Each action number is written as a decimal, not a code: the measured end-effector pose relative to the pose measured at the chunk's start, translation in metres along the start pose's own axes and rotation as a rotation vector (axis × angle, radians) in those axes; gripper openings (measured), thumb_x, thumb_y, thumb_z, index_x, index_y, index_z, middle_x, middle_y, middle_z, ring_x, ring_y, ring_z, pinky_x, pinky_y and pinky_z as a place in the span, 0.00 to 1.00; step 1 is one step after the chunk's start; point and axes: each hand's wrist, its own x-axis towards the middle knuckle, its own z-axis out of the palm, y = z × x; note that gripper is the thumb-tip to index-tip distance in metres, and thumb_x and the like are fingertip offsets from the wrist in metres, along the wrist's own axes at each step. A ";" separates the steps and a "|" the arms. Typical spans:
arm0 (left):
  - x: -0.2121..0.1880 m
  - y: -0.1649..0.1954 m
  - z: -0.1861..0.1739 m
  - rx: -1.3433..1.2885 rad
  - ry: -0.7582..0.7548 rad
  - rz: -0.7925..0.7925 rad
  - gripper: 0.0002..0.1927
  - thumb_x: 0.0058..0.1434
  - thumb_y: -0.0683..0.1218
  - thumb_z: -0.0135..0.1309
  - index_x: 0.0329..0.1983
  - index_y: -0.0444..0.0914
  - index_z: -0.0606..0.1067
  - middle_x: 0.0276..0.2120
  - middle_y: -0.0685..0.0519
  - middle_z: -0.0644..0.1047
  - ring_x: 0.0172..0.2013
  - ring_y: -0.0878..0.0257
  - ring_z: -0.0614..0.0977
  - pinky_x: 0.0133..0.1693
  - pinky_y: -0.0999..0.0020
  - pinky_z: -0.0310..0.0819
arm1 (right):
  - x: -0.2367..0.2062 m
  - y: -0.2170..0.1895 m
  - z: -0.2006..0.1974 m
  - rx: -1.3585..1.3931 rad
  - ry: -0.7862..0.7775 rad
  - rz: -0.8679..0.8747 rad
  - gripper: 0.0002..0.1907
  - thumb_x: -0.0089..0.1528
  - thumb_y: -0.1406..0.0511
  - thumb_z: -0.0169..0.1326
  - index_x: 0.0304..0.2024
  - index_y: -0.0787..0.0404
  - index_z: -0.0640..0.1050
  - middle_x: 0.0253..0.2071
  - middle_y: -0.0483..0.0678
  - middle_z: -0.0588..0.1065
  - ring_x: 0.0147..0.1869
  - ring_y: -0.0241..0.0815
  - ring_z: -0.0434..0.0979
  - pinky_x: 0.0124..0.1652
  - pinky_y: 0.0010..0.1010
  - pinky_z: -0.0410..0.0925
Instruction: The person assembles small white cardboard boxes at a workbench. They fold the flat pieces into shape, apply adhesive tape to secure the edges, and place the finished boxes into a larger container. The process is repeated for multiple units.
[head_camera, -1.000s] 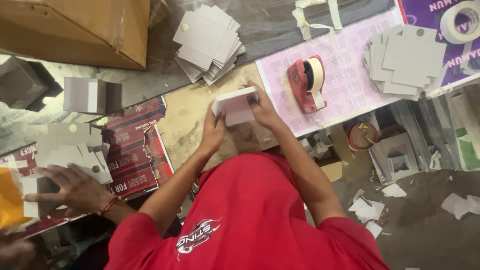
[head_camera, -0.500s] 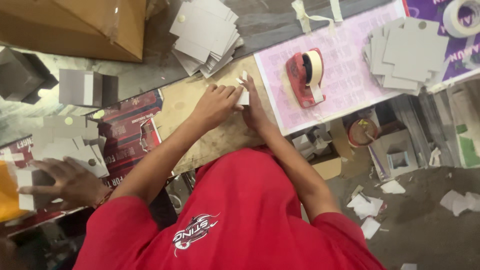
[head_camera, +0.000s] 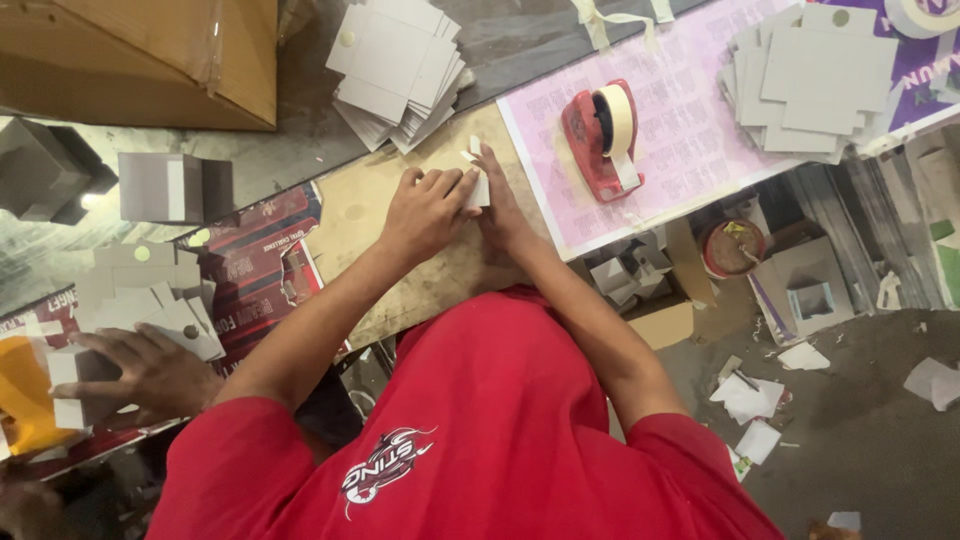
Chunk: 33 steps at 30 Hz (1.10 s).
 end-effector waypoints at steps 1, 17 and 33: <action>0.000 0.001 -0.001 -0.022 0.000 -0.014 0.27 0.67 0.57 0.56 0.64 0.38 0.73 0.49 0.52 0.77 0.47 0.58 0.78 0.51 0.54 0.64 | -0.001 0.000 0.000 -0.015 0.000 0.008 0.44 0.69 0.64 0.58 0.78 0.66 0.47 0.76 0.63 0.58 0.80 0.58 0.60 0.74 0.42 0.58; 0.006 0.001 -0.008 -0.127 -0.075 -0.075 0.24 0.65 0.55 0.58 0.61 0.40 0.75 0.47 0.54 0.78 0.46 0.57 0.78 0.45 0.56 0.65 | -0.005 0.000 -0.003 -0.051 -0.054 0.058 0.50 0.64 0.68 0.62 0.78 0.64 0.45 0.75 0.63 0.57 0.79 0.61 0.58 0.75 0.43 0.55; 0.009 -0.004 -0.013 -0.147 -0.057 -0.020 0.24 0.65 0.55 0.59 0.60 0.39 0.75 0.47 0.53 0.78 0.46 0.57 0.79 0.43 0.58 0.65 | -0.003 0.000 -0.003 -0.196 -0.007 -0.003 0.48 0.63 0.71 0.62 0.78 0.64 0.48 0.77 0.63 0.55 0.80 0.64 0.55 0.76 0.45 0.55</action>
